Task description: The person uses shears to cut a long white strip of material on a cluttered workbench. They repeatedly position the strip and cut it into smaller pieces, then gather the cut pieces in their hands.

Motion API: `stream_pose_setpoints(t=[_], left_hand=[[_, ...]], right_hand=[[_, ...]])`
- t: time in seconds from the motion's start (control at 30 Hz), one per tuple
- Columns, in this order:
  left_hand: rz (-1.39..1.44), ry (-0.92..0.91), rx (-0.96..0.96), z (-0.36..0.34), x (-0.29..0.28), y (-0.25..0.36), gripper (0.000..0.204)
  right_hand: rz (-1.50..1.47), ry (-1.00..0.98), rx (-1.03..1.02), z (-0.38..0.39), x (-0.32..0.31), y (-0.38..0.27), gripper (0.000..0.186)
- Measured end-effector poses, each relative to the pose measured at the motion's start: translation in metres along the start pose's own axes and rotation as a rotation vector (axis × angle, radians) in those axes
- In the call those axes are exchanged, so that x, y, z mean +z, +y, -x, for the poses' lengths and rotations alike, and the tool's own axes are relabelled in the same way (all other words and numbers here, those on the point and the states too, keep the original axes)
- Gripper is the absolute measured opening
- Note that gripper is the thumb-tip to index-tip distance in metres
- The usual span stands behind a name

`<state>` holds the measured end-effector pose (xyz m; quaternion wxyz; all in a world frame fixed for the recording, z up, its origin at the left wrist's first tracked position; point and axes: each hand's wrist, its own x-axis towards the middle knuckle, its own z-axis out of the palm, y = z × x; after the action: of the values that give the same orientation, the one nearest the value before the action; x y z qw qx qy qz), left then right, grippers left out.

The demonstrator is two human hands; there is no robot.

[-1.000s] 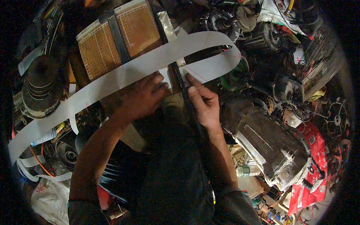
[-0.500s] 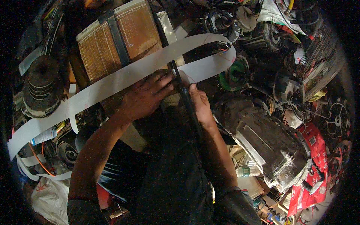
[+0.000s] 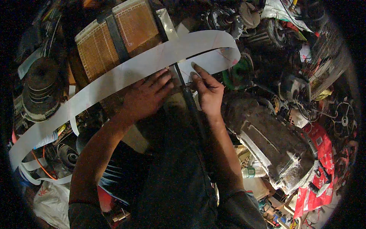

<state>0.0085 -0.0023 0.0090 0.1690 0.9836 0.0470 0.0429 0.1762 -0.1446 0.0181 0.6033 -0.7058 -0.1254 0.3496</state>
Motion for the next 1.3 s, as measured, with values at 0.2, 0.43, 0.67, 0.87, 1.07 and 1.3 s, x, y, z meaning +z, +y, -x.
stream_pose_setpoints(t=[0.2,0.43,0.67,0.87,1.07,1.3], left_hand=[[0.008,0.021,0.031,0.002,0.007,-0.004,0.044],[0.041,-0.039,0.031,0.005,0.004,-0.005,0.050],[0.042,-0.044,0.026,0.005,0.001,-0.004,0.052],[0.042,-0.007,0.016,0.007,0.005,-0.005,0.052],[0.051,-0.029,0.004,0.008,0.003,-0.004,0.053],[0.105,-0.002,-0.004,0.004,0.003,-0.003,0.052]], right_hand=[[-0.126,0.014,0.129,0.005,0.007,0.009,0.035],[-0.105,0.009,0.176,0.008,0.009,0.004,0.034],[-0.154,0.007,0.149,0.010,0.008,0.010,0.035],[-0.106,-0.011,0.188,0.010,0.005,0.008,0.037],[-0.172,-0.241,0.004,0.024,-0.010,-0.009,0.065],[-0.101,-0.316,0.209,0.019,-0.006,-0.003,0.071]])
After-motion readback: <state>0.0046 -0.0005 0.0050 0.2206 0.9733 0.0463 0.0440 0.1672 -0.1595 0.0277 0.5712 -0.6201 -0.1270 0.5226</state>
